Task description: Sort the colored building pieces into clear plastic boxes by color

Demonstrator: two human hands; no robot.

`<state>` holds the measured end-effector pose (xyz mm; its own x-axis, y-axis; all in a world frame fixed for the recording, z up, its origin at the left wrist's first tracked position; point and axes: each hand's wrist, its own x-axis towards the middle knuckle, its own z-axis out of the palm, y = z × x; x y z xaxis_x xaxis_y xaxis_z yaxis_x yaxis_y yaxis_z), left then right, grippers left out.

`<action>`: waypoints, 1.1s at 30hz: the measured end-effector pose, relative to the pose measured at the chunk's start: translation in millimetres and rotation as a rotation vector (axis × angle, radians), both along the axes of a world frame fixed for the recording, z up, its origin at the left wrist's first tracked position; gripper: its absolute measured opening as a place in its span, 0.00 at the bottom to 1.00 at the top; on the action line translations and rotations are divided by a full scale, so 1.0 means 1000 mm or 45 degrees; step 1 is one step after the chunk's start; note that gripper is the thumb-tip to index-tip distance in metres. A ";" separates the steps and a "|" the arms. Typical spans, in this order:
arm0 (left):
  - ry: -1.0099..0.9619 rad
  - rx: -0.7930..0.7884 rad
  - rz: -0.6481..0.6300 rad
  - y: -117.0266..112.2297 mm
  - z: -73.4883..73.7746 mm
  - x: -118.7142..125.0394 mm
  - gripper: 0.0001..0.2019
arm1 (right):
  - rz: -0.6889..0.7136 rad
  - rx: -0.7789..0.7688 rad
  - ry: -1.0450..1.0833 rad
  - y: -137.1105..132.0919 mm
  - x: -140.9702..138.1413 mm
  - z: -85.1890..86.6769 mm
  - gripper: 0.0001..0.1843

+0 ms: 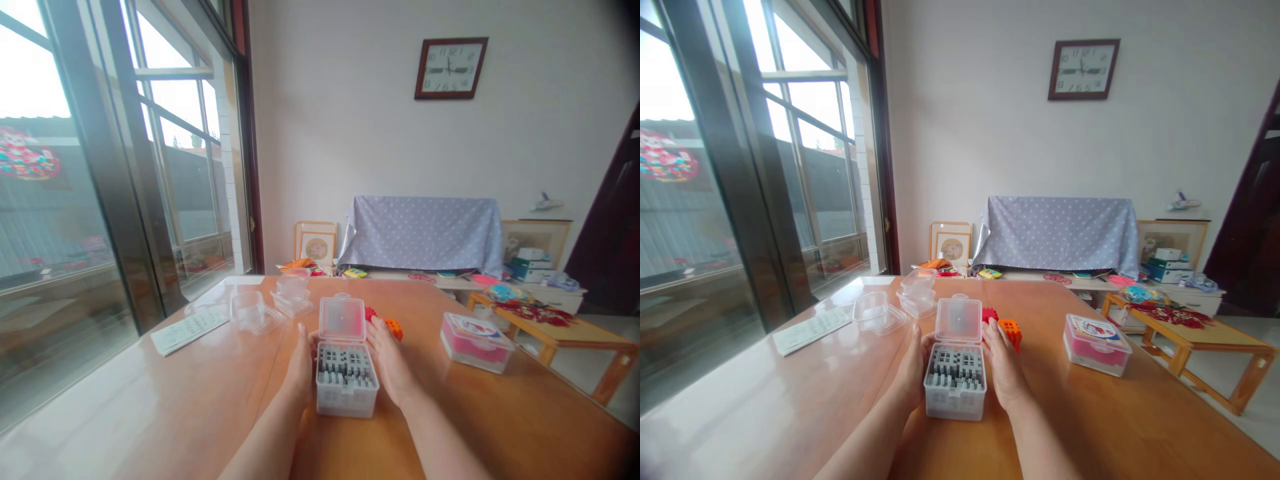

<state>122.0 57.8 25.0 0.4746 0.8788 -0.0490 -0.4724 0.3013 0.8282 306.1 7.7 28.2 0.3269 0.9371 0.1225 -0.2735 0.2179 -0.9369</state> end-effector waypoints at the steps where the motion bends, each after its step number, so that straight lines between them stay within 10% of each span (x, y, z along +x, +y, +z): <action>1: -0.050 -0.015 -0.029 -0.002 0.002 0.002 0.40 | 0.013 0.000 0.001 -0.001 -0.002 0.002 0.38; 26: 0.309 0.252 -0.017 -0.007 0.013 -0.013 0.21 | 0.312 -0.111 -0.672 -0.042 0.006 0.028 0.15; 33: 0.311 0.316 -0.036 -0.010 0.017 -0.013 0.20 | 0.353 -0.041 -0.888 -0.051 0.010 0.027 0.35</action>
